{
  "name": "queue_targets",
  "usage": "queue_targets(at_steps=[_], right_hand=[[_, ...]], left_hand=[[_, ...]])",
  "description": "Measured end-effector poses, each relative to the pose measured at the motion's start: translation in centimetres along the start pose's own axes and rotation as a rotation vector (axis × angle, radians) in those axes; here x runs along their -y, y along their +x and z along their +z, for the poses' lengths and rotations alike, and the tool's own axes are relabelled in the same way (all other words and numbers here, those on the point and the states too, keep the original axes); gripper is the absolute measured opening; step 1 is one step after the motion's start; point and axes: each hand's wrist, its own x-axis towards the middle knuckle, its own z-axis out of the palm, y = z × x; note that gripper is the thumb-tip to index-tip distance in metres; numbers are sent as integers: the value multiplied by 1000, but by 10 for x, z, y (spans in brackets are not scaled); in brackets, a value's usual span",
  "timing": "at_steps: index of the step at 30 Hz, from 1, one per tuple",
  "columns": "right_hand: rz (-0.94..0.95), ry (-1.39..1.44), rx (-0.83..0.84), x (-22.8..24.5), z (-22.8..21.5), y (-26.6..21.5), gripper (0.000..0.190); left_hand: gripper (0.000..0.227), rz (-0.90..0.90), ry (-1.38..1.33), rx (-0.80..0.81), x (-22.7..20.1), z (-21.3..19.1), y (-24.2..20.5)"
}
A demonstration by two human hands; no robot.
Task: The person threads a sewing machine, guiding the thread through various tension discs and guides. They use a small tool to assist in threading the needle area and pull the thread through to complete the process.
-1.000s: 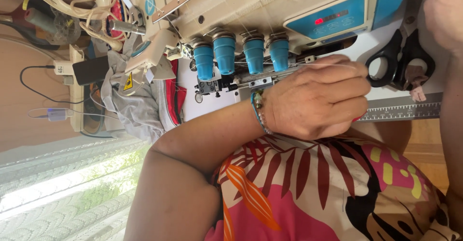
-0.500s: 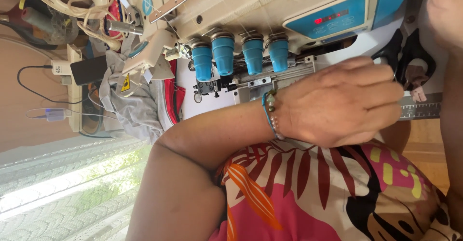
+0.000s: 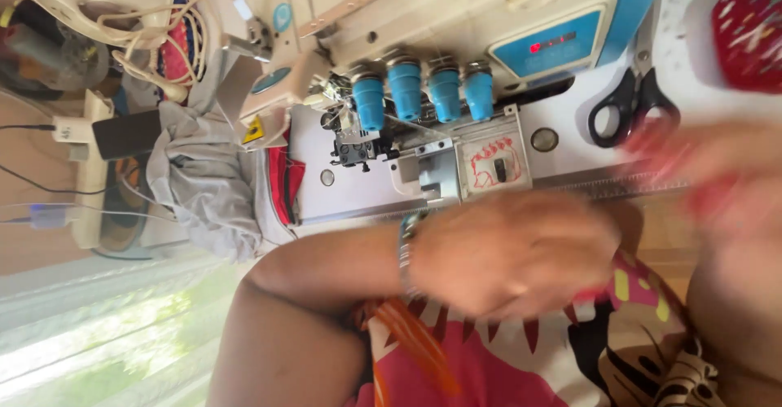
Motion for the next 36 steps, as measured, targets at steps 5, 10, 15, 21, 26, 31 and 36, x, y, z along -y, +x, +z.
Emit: queue_targets(at_steps=[5, 10, 15, 21, 26, 31, 36], right_hand=[[-225, 502, 281, 137, 62, 46, 42], [-260, 645, 425, 146, 94, 68, 43], [-339, 512, 332, 157, 122, 82, 57], [-251, 337, 202, 195, 141, 112, 25], [-207, 156, 149, 234, 145, 140, 23], [-182, 48, 56, 239, 163, 132, 18], [-96, 141, -12, 261, 171, 127, 28]], left_hand=[[36, 199, -347, -19, -39, -35, -31], [38, -44, -437, 170, -51, -63, -69], [45, -28, -378, 254, -61, -69, -113], [46, 78, -329, 82, -71, -85, -150], [41, 7, -375, 8, -80, -114, -174], [48, 19, -580, 12, -76, -113, -218], [46, 226, -717, -56, -72, -117, -247]])
